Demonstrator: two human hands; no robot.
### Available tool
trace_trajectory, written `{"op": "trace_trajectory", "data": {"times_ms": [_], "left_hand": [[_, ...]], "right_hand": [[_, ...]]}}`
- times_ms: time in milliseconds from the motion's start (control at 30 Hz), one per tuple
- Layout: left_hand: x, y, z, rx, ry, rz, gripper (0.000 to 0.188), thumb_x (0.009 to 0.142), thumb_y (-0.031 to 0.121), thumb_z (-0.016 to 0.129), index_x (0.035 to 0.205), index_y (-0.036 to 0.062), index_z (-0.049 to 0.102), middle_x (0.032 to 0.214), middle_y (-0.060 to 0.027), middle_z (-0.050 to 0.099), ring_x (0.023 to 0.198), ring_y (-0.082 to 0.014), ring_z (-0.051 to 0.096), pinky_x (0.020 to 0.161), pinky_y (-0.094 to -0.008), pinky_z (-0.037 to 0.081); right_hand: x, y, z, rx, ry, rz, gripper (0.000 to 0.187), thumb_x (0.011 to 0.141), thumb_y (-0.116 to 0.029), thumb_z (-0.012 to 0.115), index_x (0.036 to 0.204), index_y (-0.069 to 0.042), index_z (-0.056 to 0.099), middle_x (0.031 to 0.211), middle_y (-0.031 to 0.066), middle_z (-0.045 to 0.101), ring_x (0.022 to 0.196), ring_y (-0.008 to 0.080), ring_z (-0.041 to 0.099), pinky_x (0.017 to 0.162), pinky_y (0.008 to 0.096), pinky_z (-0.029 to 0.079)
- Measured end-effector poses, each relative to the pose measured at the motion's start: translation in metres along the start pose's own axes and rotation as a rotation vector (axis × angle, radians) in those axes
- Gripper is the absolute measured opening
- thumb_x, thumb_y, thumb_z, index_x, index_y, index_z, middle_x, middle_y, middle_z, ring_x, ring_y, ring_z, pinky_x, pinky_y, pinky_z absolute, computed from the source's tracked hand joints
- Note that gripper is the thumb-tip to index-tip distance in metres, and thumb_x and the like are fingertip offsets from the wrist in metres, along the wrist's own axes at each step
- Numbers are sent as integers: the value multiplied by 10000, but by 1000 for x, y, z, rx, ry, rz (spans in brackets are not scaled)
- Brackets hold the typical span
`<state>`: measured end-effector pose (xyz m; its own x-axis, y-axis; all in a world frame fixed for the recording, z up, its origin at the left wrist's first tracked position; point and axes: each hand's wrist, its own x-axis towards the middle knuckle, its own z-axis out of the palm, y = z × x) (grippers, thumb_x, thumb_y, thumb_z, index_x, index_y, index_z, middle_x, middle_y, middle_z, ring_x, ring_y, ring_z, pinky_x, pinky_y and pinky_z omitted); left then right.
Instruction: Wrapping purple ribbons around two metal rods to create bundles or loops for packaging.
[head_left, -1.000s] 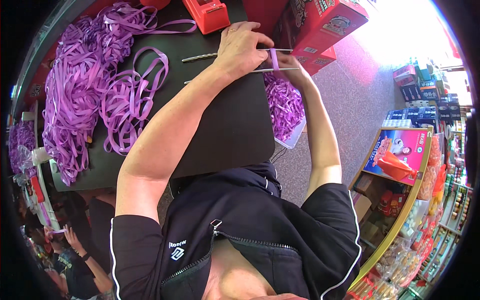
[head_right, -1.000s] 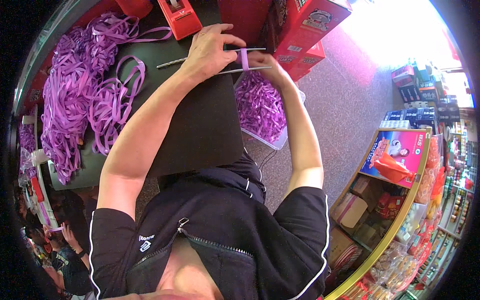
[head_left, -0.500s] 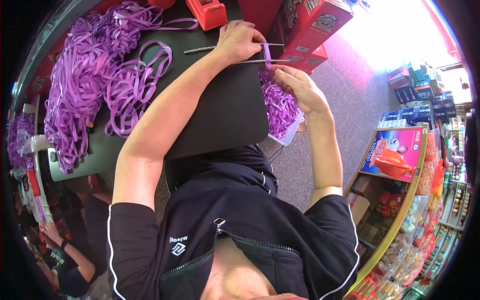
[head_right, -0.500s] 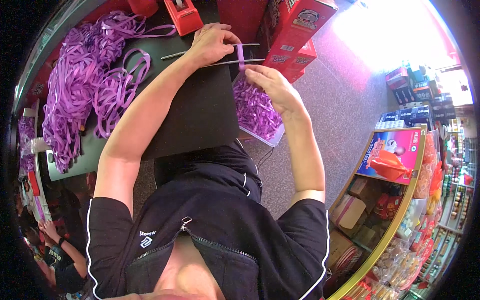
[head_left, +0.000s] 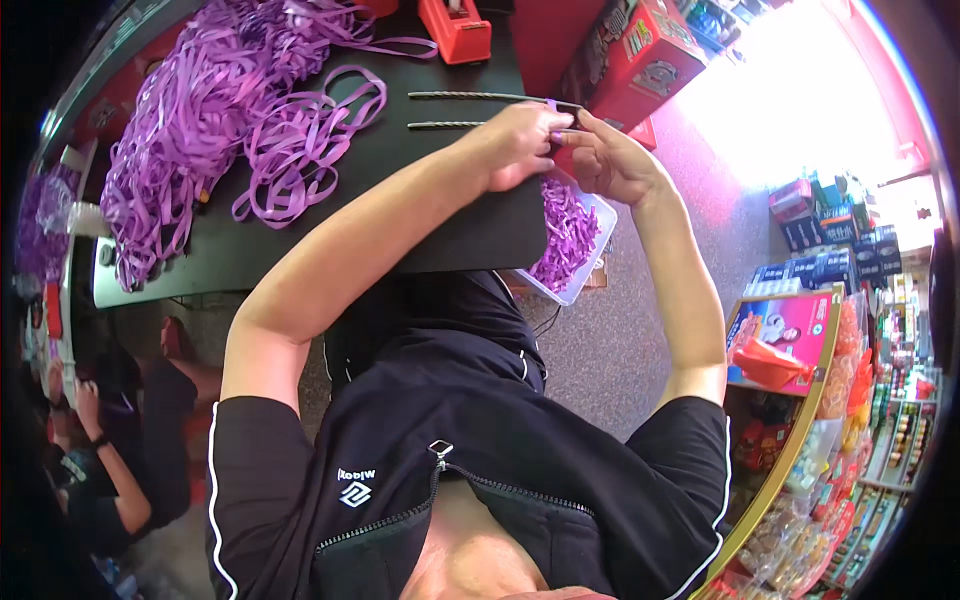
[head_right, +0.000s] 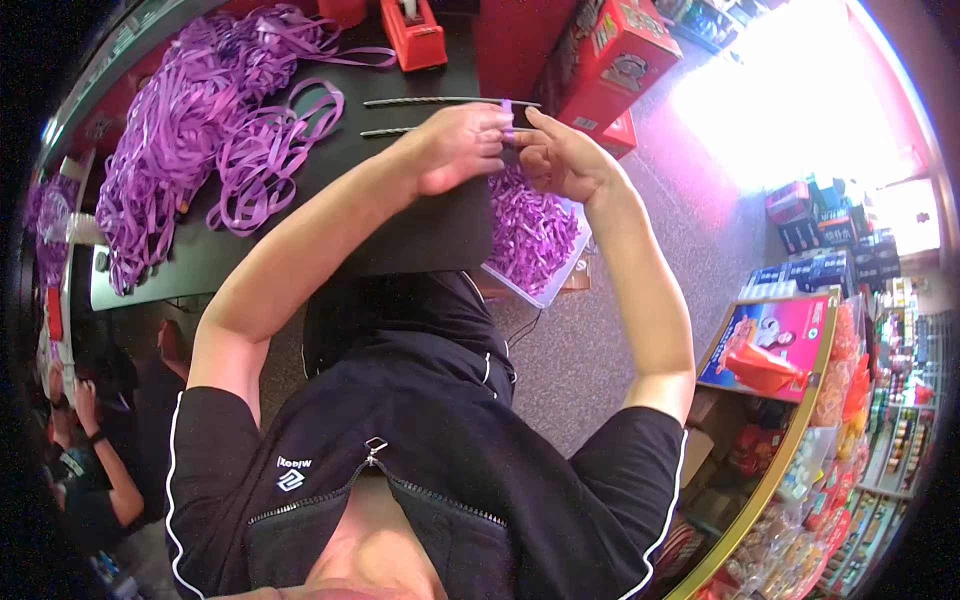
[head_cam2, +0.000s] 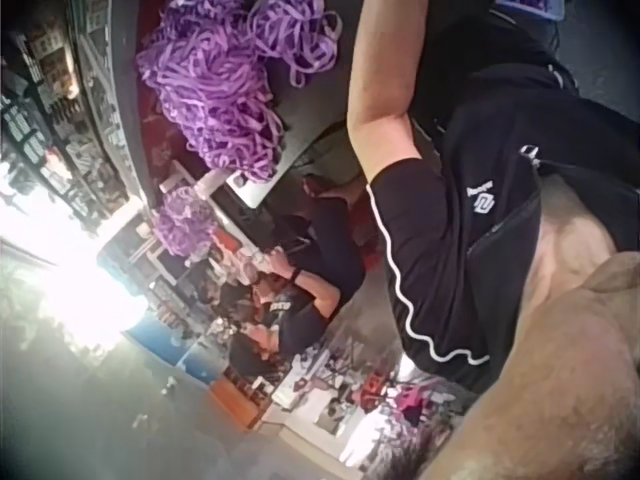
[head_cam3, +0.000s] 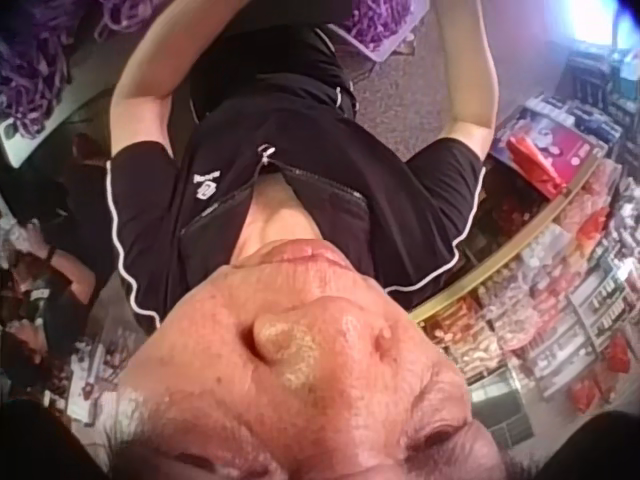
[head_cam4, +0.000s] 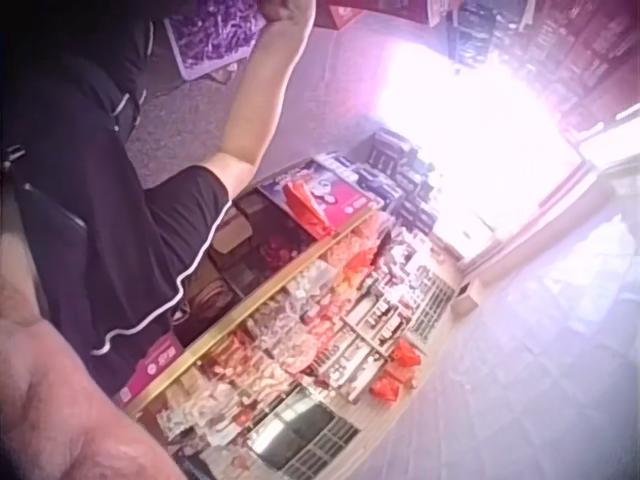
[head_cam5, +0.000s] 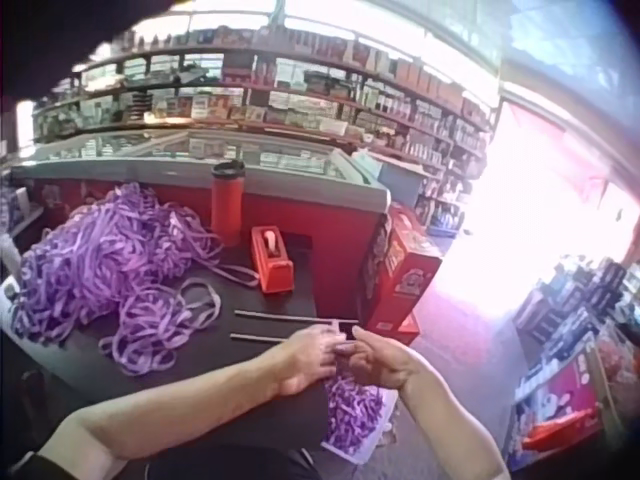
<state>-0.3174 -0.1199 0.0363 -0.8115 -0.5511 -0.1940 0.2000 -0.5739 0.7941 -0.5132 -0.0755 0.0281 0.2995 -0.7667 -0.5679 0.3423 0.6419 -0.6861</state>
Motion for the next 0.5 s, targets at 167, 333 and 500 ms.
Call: {"op": "trace_trajectory", "data": {"times_ms": [167, 333, 500], "left_hand": [[13, -7, 23, -545, 112, -83, 391, 873, 440, 561, 1099, 144, 442, 929, -98, 538, 860, -232, 481, 829, -366, 370], [12, -19, 0, -706, -103, 25, 559, 896, 494, 507, 1328, 184, 333, 1294, -235, 428, 1183, -371, 419, 1048, -460, 269], [10, -20, -1, -499, -132, 116, 925, 848, 629, 465, 1472, 269, -116, 1492, -213, -241, 1397, -332, -204, 1112, -456, -101]], "right_hand": [[-2, 13, -5, -34, -4, -69, 468, 912, -518, 495, 1084, -89, 563, 576, -60, 496, 501, 59, 422, 512, 222, 329], [-14, 35, 16, 116, 122, -189, 438, 926, -434, 523, 1175, -74, 537, 686, -56, 541, 580, 61, 476, 584, 261, 374], [-34, 51, 25, 123, 187, -452, 345, 945, -281, 535, 1178, -28, 567, 782, -10, 601, 669, 82, 546, 607, 210, 403]]}}
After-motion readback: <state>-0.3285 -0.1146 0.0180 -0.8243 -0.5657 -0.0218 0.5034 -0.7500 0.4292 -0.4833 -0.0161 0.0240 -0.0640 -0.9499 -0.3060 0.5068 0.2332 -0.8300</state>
